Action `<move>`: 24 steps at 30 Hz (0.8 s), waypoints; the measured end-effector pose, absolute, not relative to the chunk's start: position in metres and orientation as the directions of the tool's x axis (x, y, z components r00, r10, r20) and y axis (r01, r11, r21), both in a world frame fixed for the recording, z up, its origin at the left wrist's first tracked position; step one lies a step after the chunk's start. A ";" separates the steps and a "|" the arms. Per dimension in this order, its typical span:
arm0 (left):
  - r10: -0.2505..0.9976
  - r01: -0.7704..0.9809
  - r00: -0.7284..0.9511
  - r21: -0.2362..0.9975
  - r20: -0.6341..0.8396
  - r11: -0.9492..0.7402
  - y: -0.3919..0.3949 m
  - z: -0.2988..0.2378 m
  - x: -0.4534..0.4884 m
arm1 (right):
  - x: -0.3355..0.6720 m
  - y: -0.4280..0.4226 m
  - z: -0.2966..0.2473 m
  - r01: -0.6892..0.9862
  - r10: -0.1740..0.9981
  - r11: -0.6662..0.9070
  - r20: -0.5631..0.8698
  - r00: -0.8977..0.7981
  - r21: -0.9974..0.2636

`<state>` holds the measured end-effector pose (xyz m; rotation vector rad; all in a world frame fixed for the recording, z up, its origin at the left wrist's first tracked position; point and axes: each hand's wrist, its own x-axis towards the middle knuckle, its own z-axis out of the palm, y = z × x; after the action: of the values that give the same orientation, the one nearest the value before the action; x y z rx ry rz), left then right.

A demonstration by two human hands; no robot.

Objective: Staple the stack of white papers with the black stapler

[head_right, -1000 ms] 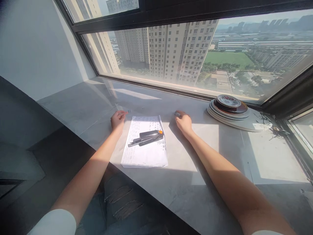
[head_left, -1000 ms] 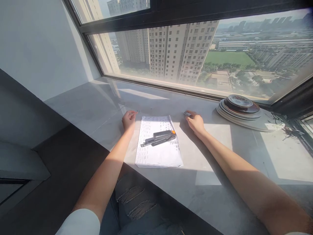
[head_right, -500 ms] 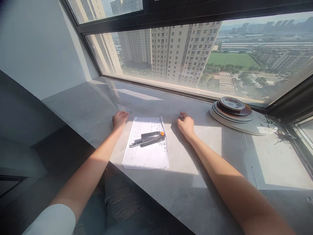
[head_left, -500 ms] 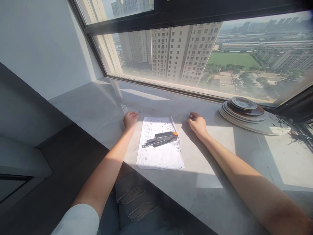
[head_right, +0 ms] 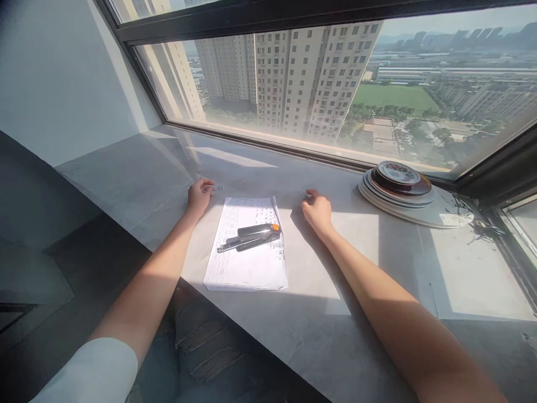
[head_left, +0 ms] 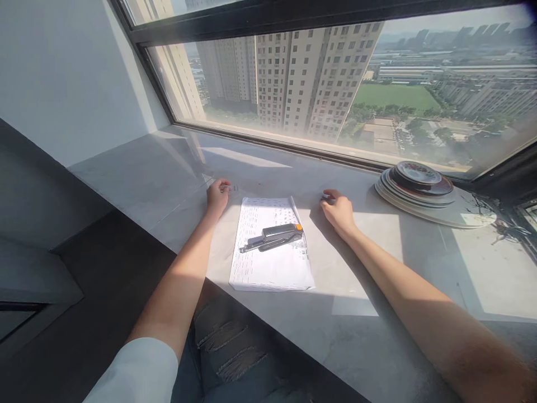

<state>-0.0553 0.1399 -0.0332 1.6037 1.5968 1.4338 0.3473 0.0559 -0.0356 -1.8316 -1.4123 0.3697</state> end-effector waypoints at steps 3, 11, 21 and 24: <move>0.906 0.454 -0.170 0.847 0.387 -0.276 0.141 -0.035 -0.059 | 0.348 0.056 -0.037 0.693 0.914 -0.079 0.225 0.337 -0.716; 0.926 0.387 -0.074 0.867 0.370 -0.315 0.139 -0.035 -0.049 | 0.346 0.056 -0.035 0.707 0.917 -0.088 0.220 0.333 -0.702; 0.927 0.465 -0.052 0.830 0.371 -0.306 0.134 -0.033 -0.044 | 0.344 0.053 -0.031 0.718 0.928 -0.082 0.210 0.309 -0.691; 0.934 0.424 -0.080 0.860 0.347 -0.283 0.133 -0.032 -0.044 | 0.344 0.054 -0.032 0.720 0.924 -0.081 0.219 0.313 -0.689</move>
<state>-0.0436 0.1329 -0.0324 1.7040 1.4683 1.3501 0.3440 0.0542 -0.0315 -1.8548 -1.4623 0.3557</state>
